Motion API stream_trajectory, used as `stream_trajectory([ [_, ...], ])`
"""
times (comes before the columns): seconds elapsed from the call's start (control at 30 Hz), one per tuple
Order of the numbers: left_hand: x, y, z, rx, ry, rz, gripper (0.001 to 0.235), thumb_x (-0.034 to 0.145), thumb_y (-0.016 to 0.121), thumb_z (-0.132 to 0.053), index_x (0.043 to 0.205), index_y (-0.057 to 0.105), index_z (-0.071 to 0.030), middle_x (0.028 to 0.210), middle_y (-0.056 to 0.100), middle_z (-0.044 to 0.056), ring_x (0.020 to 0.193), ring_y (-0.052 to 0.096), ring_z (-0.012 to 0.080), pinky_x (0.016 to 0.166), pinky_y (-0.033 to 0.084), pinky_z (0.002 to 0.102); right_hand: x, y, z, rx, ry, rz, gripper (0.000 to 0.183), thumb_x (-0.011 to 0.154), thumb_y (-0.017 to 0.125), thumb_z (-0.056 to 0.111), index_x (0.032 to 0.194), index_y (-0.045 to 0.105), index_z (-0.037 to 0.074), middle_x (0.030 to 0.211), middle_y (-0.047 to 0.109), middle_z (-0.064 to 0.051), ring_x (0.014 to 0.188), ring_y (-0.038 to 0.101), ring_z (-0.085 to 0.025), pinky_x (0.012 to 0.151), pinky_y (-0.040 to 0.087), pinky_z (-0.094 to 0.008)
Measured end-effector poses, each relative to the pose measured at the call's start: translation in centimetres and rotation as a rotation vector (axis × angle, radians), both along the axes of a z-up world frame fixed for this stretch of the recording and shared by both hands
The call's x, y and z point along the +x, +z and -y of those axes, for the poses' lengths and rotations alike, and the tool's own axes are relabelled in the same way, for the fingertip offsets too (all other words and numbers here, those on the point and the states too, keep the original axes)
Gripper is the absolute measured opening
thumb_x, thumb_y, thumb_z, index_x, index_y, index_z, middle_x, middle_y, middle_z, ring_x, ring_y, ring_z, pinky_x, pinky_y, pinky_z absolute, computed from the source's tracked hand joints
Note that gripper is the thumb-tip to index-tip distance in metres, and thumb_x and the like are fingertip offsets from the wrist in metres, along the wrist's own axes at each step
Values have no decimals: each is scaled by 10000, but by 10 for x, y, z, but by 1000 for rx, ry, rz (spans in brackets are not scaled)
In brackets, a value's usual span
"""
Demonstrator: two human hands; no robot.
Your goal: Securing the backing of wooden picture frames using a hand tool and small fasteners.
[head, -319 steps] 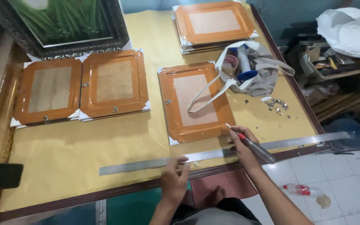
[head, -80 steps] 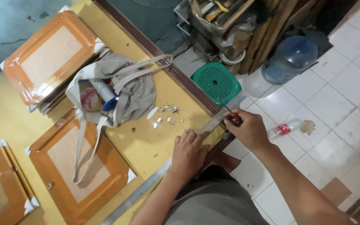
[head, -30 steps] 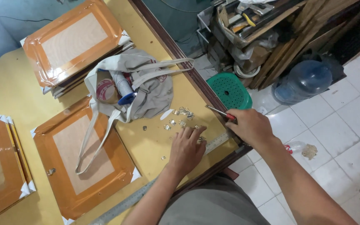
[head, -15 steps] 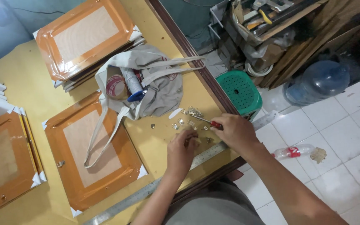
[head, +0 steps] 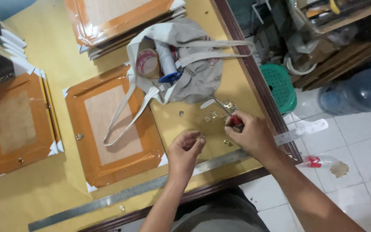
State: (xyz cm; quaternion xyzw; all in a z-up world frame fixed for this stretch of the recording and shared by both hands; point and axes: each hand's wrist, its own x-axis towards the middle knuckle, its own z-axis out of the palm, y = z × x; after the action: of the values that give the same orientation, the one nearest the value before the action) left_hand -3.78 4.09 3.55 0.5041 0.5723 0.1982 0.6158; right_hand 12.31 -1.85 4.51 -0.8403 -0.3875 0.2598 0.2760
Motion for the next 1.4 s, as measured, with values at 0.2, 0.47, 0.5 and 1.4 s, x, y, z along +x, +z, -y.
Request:
stream_trajectory([
  [0.2,-42,-12,-2,-62,164,74,190,707,690,-93,891,680,-49,743,667,89,669,592,121,596,523,236,-53,23,-34,-36,81,-463,122,637,659,164,751,682,129,548,584,-42,459,563,-149,505,492,-257],
  [0.47,-117,-9,-2,-18,278,64,145,743,646,-106,881,671,-71,749,661,62,684,581,112,573,507,232,-136,30,-52,-113,267,-595,126,669,644,146,773,699,100,477,530,-65,411,534,-149,463,444,-238],
  [0.5,-125,-10,-1,-26,279,87,153,748,639,-99,893,667,-64,743,661,62,683,571,110,569,496,215,-146,31,-52,-100,279,-615,123,668,646,146,773,692,101,483,526,-65,414,528,-142,467,449,-235],
  [1.4,-260,41,-38,93,-94,254,96,742,661,-84,829,682,-52,743,688,33,698,631,96,671,516,203,-309,51,-50,-38,-155,-249,98,724,619,215,792,650,152,683,589,51,637,500,-76,598,401,-227],
])
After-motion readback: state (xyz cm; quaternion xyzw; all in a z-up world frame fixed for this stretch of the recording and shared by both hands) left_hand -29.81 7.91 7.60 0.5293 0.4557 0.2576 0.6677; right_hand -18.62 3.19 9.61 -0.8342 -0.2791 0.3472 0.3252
